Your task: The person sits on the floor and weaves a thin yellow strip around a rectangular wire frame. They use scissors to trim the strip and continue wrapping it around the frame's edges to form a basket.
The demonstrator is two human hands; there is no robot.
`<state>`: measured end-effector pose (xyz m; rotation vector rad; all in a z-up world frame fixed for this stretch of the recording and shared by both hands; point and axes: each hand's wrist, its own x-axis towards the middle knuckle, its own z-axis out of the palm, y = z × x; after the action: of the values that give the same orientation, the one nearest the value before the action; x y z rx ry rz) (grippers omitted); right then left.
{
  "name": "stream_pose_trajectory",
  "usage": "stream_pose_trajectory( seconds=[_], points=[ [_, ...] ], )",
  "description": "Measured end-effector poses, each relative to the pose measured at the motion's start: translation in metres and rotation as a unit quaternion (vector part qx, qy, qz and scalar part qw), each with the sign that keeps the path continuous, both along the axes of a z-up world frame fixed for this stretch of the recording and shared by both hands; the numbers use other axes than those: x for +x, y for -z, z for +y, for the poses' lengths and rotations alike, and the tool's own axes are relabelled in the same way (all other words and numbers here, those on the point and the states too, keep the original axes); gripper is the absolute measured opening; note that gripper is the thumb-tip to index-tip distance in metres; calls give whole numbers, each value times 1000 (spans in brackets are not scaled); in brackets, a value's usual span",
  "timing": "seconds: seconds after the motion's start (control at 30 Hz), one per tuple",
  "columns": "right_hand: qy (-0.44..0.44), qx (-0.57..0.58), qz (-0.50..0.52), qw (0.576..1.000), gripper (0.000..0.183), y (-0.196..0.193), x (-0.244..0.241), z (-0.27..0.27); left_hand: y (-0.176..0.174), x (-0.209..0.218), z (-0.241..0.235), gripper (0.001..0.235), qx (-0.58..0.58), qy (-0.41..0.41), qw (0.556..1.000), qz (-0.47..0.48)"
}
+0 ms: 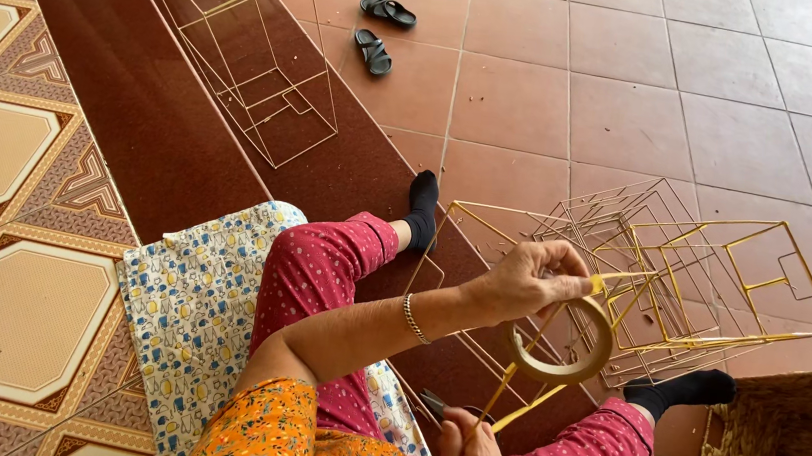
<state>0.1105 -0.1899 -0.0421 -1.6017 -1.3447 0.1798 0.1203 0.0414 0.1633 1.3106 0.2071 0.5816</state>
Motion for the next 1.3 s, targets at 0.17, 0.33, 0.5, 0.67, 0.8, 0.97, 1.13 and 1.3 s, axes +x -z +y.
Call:
stream_pose_trajectory(
  seconds=[0.17, 0.33, 0.5, 0.67, 0.8, 0.97, 1.13, 1.3],
  points=[
    [42, 42, 111, 992, 28, 8, 11, -1, -22, 26, 8, 17, 44, 36, 998, 29],
    [58, 45, 143, 987, 25, -22, 20, 10, -48, 54, 32, 16, 264, 1, 945, 191],
    [68, 42, 174, 981, 26, -48, 15, 26, -58, 55, 39, 13, 364, -18, 918, 154],
    [99, 38, 292, 951, 36, -66, 44, 23, -64, 10, 27, 8, 210, -4, 975, -74],
    [128, 8, 366, 922, 40, -100, 74, 10, -82, -50, 29, 5, 78, 23, 990, -115],
    [154, -20, 411, 898, 45, -119, 100, 5, -86, -112, 17, 4, 5, -37, 997, -73],
    [68, 18, 367, 928, 53, -119, 102, 4, -67, -141, -15, 5, 88, 33, 995, 25],
    [103, 53, 249, 961, 65, -141, 98, 0, -44, -127, -48, 11, 231, 94, 965, 82]
  ],
)
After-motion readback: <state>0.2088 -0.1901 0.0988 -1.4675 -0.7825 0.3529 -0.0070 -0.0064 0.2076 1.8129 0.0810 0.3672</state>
